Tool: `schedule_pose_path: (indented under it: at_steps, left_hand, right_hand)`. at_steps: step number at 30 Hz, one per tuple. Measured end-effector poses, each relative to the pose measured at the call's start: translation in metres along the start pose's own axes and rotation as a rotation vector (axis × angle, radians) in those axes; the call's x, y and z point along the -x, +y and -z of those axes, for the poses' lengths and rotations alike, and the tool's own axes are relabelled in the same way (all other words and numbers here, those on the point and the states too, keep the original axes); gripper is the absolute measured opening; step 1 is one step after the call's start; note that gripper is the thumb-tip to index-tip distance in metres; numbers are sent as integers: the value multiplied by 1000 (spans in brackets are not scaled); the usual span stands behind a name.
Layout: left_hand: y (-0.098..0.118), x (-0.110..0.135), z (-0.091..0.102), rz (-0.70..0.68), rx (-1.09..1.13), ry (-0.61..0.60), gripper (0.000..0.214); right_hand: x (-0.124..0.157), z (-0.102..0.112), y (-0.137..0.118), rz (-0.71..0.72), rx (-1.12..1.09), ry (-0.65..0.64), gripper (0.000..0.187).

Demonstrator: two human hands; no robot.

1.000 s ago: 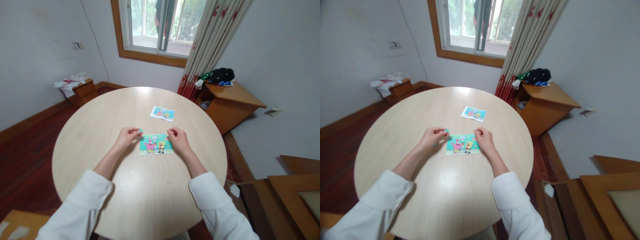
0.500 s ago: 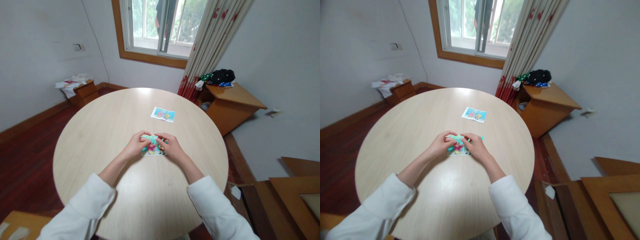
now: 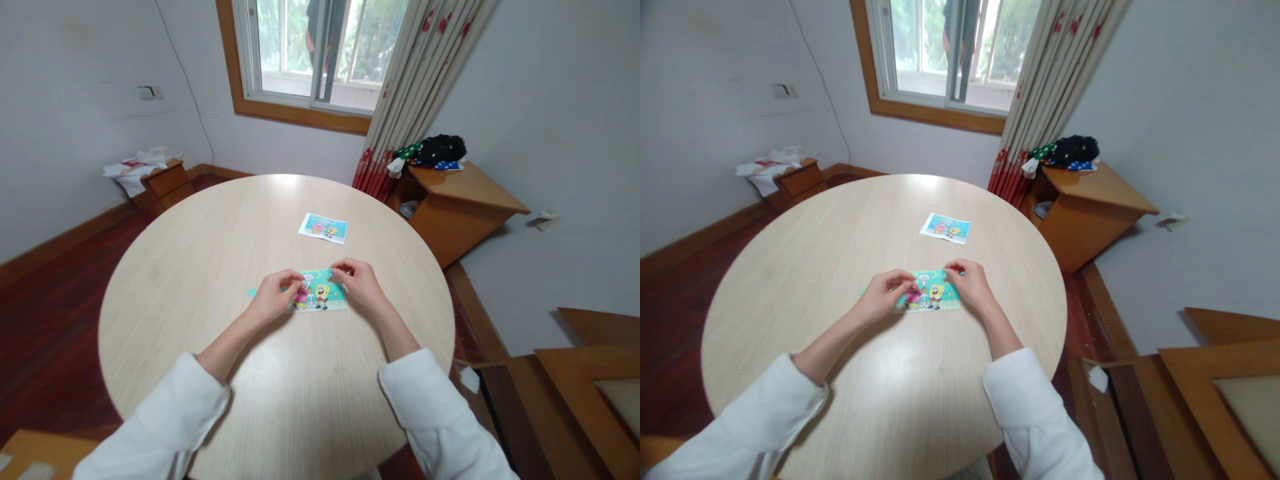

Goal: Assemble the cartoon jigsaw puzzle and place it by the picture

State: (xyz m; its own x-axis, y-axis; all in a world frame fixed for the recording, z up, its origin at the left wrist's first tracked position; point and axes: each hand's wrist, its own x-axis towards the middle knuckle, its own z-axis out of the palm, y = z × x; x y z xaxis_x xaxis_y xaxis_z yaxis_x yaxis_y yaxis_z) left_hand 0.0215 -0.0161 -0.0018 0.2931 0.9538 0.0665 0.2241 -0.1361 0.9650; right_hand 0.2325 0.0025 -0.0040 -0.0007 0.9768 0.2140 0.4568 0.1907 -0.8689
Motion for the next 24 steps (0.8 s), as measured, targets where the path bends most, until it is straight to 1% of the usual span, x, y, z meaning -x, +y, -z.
schedule_pose_path:
  at_steps: [2,4,6,8,11,15,24]
  left_hand:
    - [2,4,-1,-140,-265,-56,24]
    - [4,11,-4,-267,-515,-154,31]
    - [4,17,-8,-331,-700,-261,42]
    - [2,22,-12,-337,-817,-334,49]
    - [-4,25,-16,-326,-898,-379,52]
    - [-10,24,-18,-327,-923,-375,51]
    - [-10,24,-19,-307,-964,-388,49]
  right_hand:
    - [-4,9,8,-46,46,9,16]
    - [-6,13,12,-76,61,-12,14]
    - [-6,13,13,-84,60,-41,13]
    - [-6,11,14,-84,63,-70,13]
    - [-6,7,15,-79,73,-88,13]
    - [-7,4,20,-67,88,-104,11]
    - [-8,1,23,-62,69,-130,10]
